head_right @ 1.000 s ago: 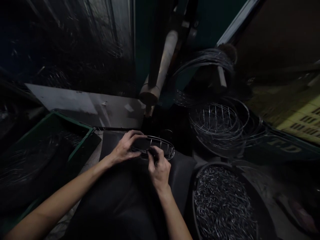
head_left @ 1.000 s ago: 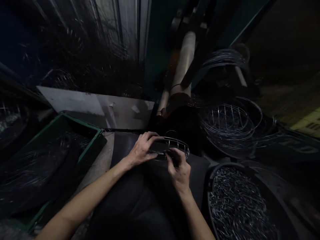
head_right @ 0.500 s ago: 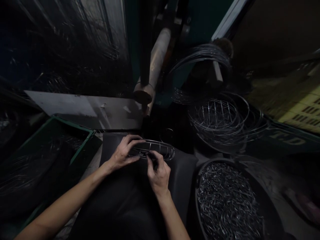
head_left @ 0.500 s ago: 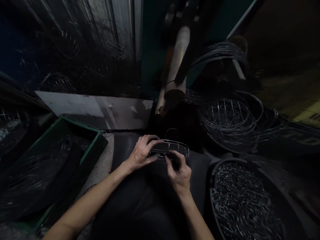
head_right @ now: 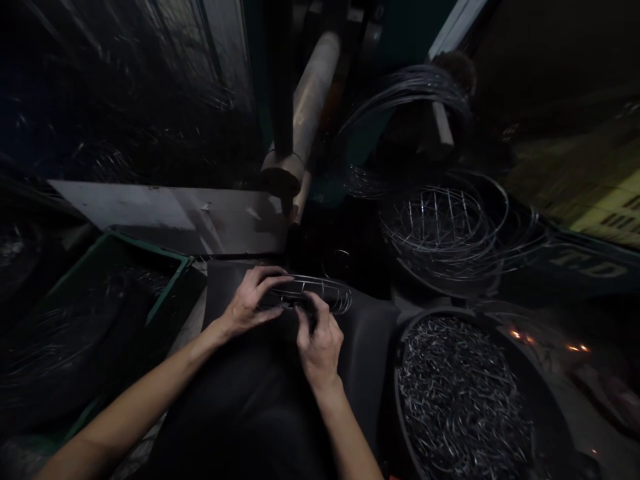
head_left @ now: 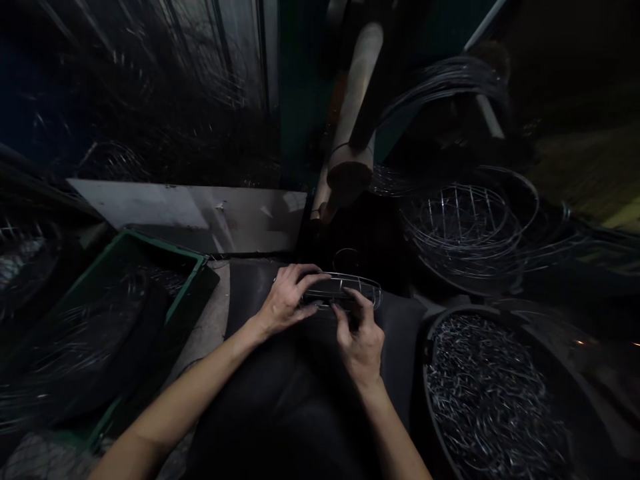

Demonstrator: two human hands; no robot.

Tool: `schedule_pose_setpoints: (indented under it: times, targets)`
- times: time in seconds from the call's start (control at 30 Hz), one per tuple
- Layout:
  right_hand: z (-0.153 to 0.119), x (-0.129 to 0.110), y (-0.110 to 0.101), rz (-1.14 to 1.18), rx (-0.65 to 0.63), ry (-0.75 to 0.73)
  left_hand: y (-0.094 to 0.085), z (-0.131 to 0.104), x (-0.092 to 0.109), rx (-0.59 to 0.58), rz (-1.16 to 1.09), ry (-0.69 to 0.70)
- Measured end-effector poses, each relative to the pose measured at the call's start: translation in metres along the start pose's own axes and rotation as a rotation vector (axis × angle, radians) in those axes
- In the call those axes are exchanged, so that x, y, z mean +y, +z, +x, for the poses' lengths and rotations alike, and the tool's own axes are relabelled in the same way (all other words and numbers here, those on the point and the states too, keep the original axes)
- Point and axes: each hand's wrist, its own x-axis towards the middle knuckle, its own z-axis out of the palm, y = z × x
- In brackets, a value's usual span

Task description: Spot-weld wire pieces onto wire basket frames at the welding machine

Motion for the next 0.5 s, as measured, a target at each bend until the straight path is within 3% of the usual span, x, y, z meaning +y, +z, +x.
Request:
schedule_pose_setpoints:
  times: [0.3, 0.5]
  targets:
    - [0.003, -0.010, -0.004, 0.091, -0.009, 0.182, -0.002, 0.003, 0.006, -0.009, -0.017, -0.054]
    - [-0.006, 0.002, 0.005, 0.166, 0.057, 0.068, 0.001, -0.002, 0.003, -0.007, 0.003, -0.053]
